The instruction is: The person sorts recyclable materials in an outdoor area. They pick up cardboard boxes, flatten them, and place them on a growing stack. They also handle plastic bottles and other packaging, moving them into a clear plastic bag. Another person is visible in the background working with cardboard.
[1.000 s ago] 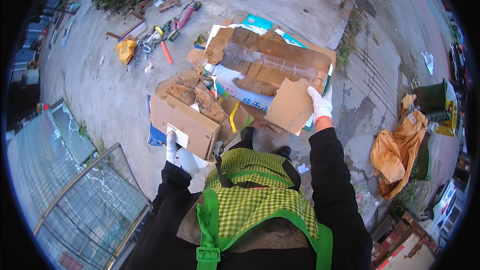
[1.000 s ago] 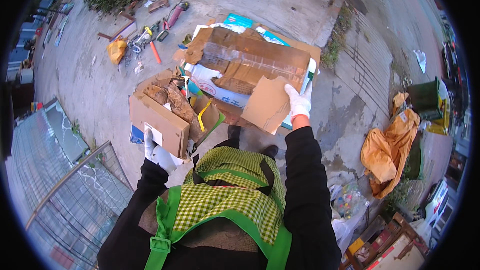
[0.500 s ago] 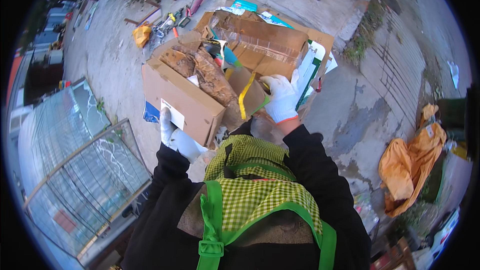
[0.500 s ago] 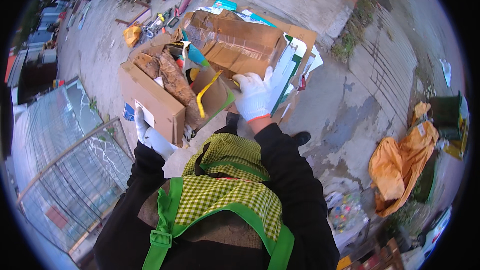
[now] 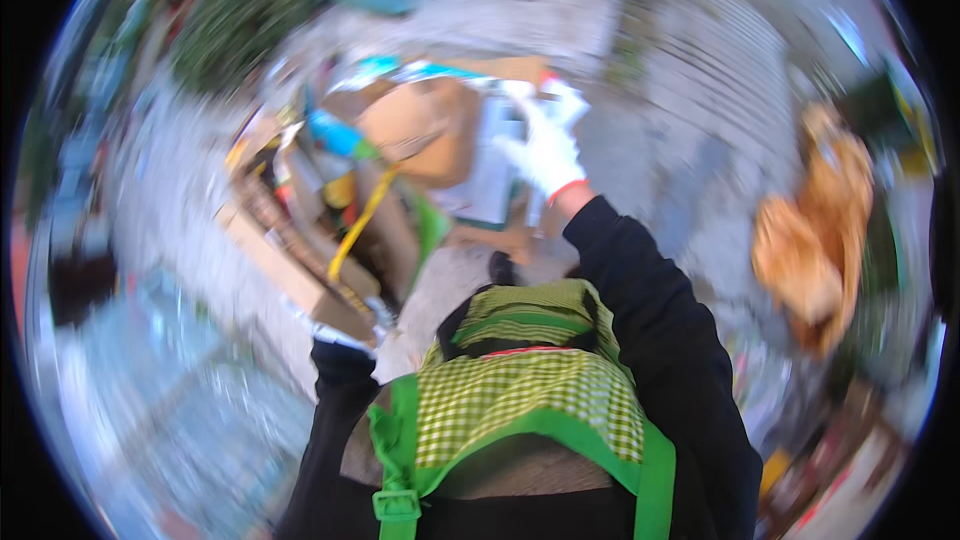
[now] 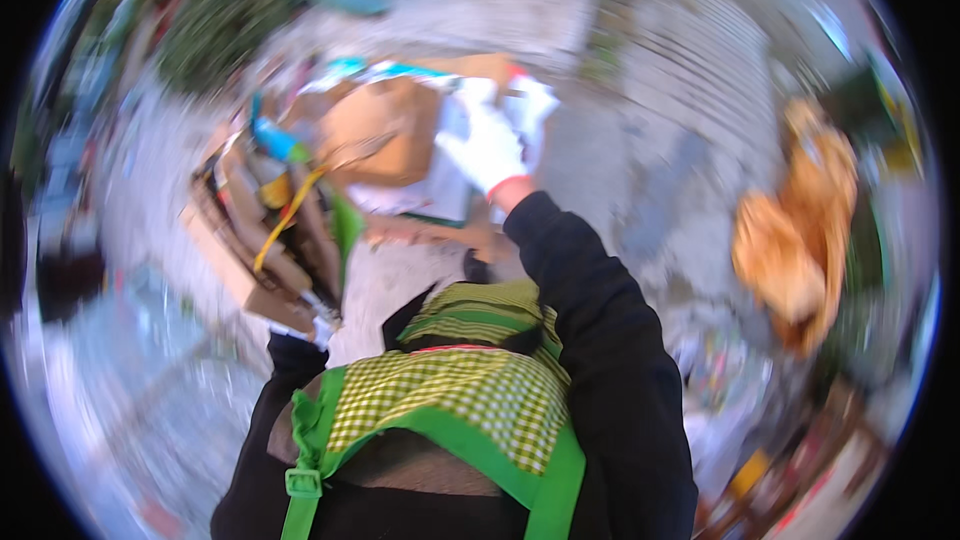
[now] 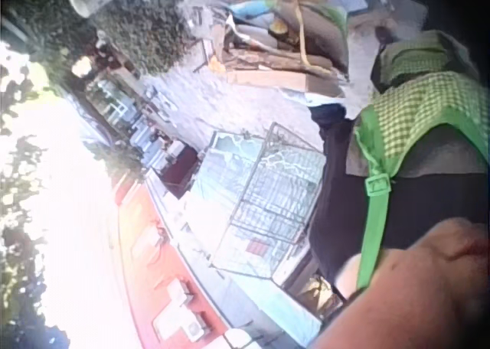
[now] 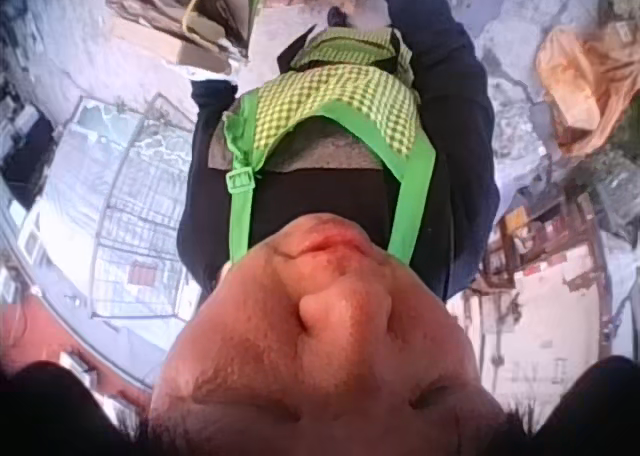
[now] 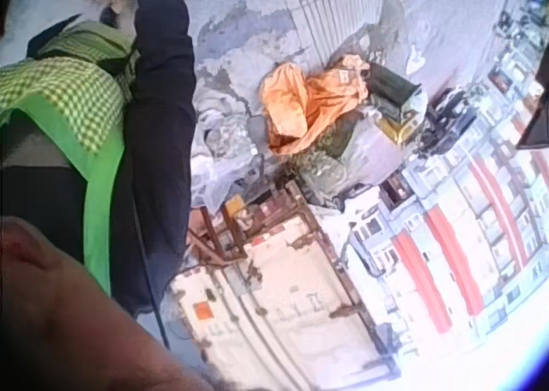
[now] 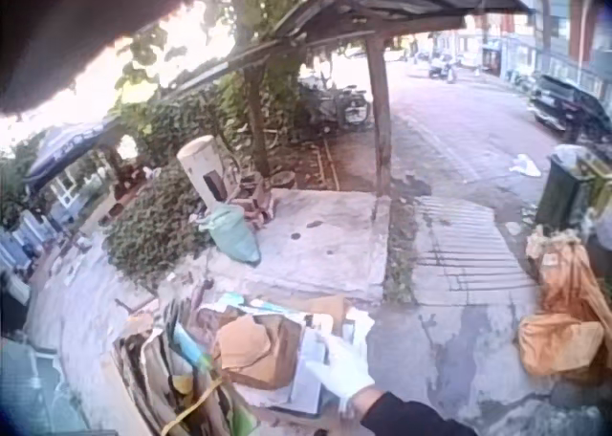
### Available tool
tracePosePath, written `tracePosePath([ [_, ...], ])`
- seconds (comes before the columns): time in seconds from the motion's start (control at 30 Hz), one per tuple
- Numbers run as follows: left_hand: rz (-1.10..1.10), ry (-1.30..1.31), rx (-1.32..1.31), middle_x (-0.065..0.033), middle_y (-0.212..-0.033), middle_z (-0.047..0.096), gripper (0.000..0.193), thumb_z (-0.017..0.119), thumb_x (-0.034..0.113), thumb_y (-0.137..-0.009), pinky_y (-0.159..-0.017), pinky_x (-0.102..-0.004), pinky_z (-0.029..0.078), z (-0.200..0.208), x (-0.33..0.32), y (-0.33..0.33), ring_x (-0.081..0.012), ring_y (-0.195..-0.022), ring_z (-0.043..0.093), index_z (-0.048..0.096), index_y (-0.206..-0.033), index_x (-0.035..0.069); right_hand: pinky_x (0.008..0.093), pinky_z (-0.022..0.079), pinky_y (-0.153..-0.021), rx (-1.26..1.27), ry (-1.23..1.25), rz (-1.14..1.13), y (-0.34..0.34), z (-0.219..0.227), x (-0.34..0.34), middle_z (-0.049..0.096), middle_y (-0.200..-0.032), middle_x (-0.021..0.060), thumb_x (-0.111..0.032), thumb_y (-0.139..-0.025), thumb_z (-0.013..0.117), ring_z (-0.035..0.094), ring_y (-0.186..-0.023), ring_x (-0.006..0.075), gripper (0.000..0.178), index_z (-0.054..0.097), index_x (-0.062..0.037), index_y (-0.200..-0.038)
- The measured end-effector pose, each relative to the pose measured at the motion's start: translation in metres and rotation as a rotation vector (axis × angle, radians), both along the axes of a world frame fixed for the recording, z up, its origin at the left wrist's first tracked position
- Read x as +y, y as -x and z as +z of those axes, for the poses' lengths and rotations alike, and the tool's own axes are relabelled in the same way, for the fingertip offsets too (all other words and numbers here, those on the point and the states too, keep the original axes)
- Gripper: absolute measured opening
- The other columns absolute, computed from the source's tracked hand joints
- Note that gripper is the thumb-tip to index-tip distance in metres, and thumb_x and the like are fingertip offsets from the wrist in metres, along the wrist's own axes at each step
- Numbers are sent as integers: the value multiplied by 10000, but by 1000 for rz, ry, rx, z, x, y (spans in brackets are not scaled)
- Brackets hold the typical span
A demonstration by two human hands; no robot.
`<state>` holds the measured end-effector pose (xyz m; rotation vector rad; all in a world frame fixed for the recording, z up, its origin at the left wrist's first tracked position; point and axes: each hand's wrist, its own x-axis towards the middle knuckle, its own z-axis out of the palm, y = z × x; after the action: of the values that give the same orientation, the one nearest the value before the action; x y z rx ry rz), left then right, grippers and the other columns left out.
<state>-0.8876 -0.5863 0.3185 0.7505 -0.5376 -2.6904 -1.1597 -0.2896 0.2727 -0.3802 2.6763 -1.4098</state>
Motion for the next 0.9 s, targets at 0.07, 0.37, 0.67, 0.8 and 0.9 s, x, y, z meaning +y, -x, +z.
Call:
tracePosePath([
  [0.07, -104, -4, -46, -99, -1385, 581, 684, 587, 571, -935, -1057, -446, 461, -6, 13, 4, -275, -1198, 601, 470, -1435, 120, 468, 479, -1009, -273, -186, -113, -67, -10, 103, 655, -1237, 220, -384, -812, 720, 613, -1154, 415, 639, 569, -103, -1366],
  [0.37, -410, 76, 51, -106, -1404, 568, 671, 607, 523, -937, -1088, -457, 436, 26, 170, 138, -281, -1235, 577, 463, -1443, 108, 334, 529, -917, -622, -71, -1002, -442, -73, 425, 718, -1172, 153, -317, -828, 767, 686, -1058, 229, 526, 672, 5, -1233],
  [0.67, -827, 22, 149, -114, -1424, 555, 660, 627, 475, -939, -1119, -469, 411, 66, 544, 224, -286, -1272, 553, 455, -1451, 96, 360, 511, -976, -1264, -198, -1002, -624, -85, 584, 679, -1267, 145, -472, -879, 662, 633, -1179, 308, 529, 683, -109, -1262],
  [0.8, -1250, -88, 125, -117, -1432, 549, 657, 636, 454, -939, -1133, -474, 400, 91, 730, 189, -288, -1289, 543, 452, -1454, 91, 352, 476, -995, -500, 787, -1632, -573, -15, 684, 669, -1251, 111, -253, -872, 778, 608, -1143, 196, 555, 604, 2, -1333],
  [0.9, -1610, -188, 89, -119, -1438, 545, 654, 643, 438, -940, -1143, -478, 392, 108, 859, 149, -290, -1301, 535, 449, -1457, 87, 389, 479, -1017, -235, 1408, -1380, -514, 34, 730, 611, -1341, 107, -268, -960, 672, 604, -1189, 234, 540, 521, -31, -1421],
])
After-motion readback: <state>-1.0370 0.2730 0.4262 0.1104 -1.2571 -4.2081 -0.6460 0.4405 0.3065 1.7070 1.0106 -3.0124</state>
